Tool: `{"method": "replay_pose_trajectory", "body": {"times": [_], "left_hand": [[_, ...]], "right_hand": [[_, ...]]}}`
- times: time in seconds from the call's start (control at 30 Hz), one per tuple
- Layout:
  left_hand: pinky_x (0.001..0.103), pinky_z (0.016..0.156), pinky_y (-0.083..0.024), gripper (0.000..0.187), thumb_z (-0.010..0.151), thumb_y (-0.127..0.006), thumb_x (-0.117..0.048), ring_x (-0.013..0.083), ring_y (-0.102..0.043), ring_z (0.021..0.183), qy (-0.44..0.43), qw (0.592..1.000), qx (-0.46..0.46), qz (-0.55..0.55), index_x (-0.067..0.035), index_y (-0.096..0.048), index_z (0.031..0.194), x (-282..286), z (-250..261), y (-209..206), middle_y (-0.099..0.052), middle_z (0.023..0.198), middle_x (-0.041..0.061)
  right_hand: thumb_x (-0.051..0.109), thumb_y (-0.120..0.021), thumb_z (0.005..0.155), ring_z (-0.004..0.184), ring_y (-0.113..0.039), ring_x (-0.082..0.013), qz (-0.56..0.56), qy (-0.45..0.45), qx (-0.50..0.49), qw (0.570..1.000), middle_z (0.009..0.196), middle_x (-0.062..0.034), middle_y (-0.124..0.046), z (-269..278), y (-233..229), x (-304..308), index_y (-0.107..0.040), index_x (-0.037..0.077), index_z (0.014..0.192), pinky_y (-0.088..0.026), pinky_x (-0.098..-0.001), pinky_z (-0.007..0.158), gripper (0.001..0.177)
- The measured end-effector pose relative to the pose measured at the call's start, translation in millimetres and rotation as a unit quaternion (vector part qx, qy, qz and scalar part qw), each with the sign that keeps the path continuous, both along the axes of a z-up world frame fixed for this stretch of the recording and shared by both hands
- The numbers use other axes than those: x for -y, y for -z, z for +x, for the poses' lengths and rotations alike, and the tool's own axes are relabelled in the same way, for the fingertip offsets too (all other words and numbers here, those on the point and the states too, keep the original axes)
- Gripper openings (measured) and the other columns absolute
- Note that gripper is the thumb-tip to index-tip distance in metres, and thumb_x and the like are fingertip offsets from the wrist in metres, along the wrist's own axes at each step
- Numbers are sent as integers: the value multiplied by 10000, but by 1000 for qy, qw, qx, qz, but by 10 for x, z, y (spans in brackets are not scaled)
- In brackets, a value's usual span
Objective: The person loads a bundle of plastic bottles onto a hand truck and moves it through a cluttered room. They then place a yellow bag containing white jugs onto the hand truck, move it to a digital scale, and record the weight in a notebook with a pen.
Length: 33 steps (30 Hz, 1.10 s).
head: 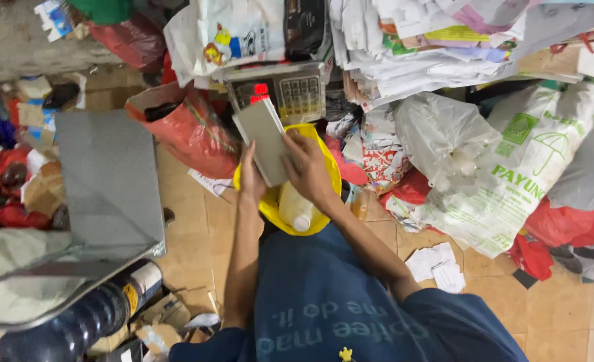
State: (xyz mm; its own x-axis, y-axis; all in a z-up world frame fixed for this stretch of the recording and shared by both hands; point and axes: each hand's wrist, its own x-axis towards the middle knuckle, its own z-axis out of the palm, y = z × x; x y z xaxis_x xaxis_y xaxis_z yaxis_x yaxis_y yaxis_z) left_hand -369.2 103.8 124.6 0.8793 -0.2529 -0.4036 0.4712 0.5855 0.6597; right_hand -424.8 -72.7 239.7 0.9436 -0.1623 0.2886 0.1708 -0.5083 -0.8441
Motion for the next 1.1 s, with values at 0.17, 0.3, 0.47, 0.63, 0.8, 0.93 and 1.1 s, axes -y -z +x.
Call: {"method": "replay_pose_trajectory", "body": {"times": [0.17, 0.3, 0.47, 0.63, 0.8, 0.93, 1.1], "left_hand": [[439, 1131, -443, 618, 1080, -429, -550, 269, -553, 1318, -48, 992, -38, -112, -129, -466, 1532, 244, -820, 234, -544, 1475, 93], [429, 1120, -435, 675, 1046, -339, -602, 283, -539, 1325, -73, 981, -71, -167, -152, -433, 1540, 451, -1014, 54, -544, 1475, 95], [428, 1103, -439, 659, 1053, -319, -590, 288, -535, 1306, -35, 969, -69, -234, -138, -439, 1517, 481, -1015, 18, -555, 1443, 101], [424, 1095, -444, 618, 1067, -317, -556, 284, -538, 1290, 35, 956, -65, -284, -124, -450, 1487, 297, -1103, 72, -563, 1412, 102], [420, 1086, -449, 577, 1082, -315, -522, 279, -542, 1274, 81, 937, -42, -336, -110, -462, 1458, -26, -1041, 127, -571, 1380, 101], [417, 1080, -453, 546, 1093, -314, -495, 275, -544, 1262, 107, 923, -33, -367, -99, -471, 1434, -334, -1120, 192, -578, 1355, 101], [413, 1072, -458, 509, 1107, -313, -462, 270, -548, 1246, 158, 901, -6, -404, -86, -484, 1405, -627, -968, 204, -587, 1324, 100]], "right_hand": [[137, -774, 852, 1387, -439, -495, -95, -44, 29, 994, 1528, -262, -437, -747, -208, 71, -526, 86, 1460, -392, -539, 1151, 658], [173, -779, 891, 1458, -433, -461, -44, -157, 33, 986, 1572, -224, -427, -956, -369, 194, -493, 66, 1494, -381, -516, 1211, 676], [147, -724, 923, 1463, -482, -411, 50, -246, 18, 968, 1557, -207, -478, -1084, -293, 26, -465, 31, 1522, -404, -491, 1223, 663], [12, -698, 980, 1401, -558, -351, -29, -155, 87, 984, 1469, -163, -590, -1199, -289, -454, -570, 74, 1427, -476, -449, 1185, 470], [-12, -647, 921, 1315, -585, -389, -55, 11, 151, 987, 1410, -181, -577, -1343, -656, -766, -591, 80, 1299, -476, -477, 1126, 393], [19, -658, 969, 1193, -663, -366, 11, -108, -34, 993, 1347, -175, -643, -1407, -621, -1088, -601, 10, 1387, -545, -416, 1007, 423], [56, -643, 1006, 1136, -707, -323, -2, -38, -31, 999, 1319, -163, -679, -1349, -367, -1435, -631, 49, 1366, -586, -358, 941, 360]]}}
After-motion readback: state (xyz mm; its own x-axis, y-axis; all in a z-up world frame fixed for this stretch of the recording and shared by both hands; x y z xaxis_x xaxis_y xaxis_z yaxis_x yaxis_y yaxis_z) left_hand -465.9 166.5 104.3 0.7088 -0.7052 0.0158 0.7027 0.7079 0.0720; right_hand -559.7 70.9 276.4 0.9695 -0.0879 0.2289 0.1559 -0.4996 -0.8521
